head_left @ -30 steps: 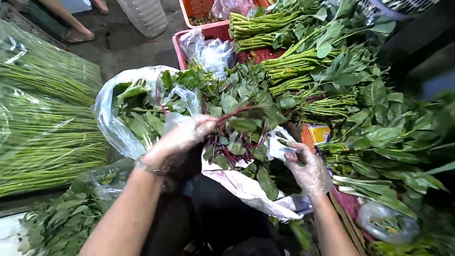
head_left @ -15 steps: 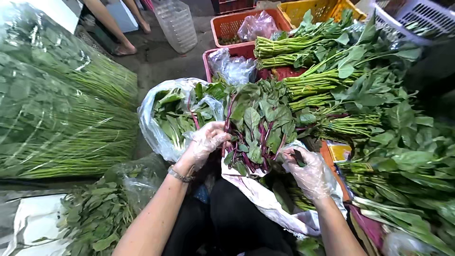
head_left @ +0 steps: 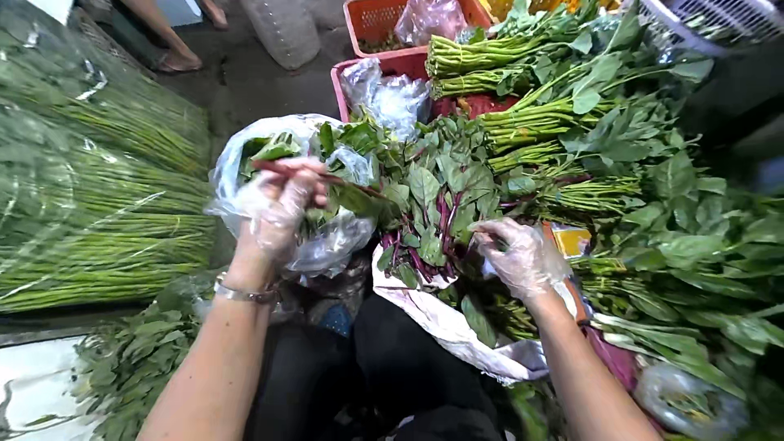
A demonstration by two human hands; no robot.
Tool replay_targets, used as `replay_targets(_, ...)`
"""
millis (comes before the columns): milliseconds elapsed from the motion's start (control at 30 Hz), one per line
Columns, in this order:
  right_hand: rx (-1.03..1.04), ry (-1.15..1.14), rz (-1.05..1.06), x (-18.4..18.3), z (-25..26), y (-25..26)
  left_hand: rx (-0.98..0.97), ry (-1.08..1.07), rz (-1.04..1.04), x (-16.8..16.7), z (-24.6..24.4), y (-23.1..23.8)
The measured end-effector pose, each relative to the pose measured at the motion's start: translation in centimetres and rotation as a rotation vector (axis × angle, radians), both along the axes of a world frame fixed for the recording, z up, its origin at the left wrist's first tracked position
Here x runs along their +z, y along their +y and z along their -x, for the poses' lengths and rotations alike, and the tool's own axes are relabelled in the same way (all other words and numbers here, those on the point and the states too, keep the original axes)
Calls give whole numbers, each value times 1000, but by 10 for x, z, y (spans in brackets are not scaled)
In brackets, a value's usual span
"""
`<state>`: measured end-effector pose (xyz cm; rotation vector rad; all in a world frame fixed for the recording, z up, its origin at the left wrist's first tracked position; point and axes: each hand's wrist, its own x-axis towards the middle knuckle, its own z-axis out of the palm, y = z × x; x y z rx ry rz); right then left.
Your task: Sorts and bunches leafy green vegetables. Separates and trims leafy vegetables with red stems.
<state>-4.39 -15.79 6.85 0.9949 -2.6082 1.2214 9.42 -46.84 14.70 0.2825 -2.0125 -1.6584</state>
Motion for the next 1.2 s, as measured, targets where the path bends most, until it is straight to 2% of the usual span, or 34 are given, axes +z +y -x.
replay_targets(100,105,-47,-56,1,-2,-18,189,93,-178,18,0,-14)
replay_targets(233,182,-372,-465,9,-2,-26,382,142,-426,20,-1,-42)
replay_targets(300,179,-461,-513,-2,-6,-24,393,122,-479,16,-5,-50)
replay_targets(400,153,-510,-470,-11,-15,-21,407,112,-548,10,-11,-53)
replay_targets(533,257,-669,-586,19,1,-26,383,87,-501,6,-15,-46)
replay_targets(600,255,-661,-469,52,18,-37,342,80,-408,0,-15,-47)
replay_targets(700,109,-438,27,67,55,-59,292,32,-300,-7,-10,-36)
replay_targets(733,75,-365,89,72,69,-68,284,38,-294,-8,-7,-33)
replay_targets(767,50,-275,54,76,79,-75,271,62,-294,-8,-6,-32)
replay_targets(833,89,-107,-172,75,80,-78,236,109,-289,-9,-9,-33)
replay_targets(933,318,-26,-487,34,53,-52,160,195,-262,-17,-18,-39)
replay_targets(1033,434,-109,-464,-9,16,-11,156,206,-219,-21,-20,-36)
replay_targets(1100,385,-72,-462,-29,2,2,155,150,-188,-24,-15,-30)
replay_targets(1200,284,-112,-815,-30,13,5,57,96,-131,-27,-5,-20)
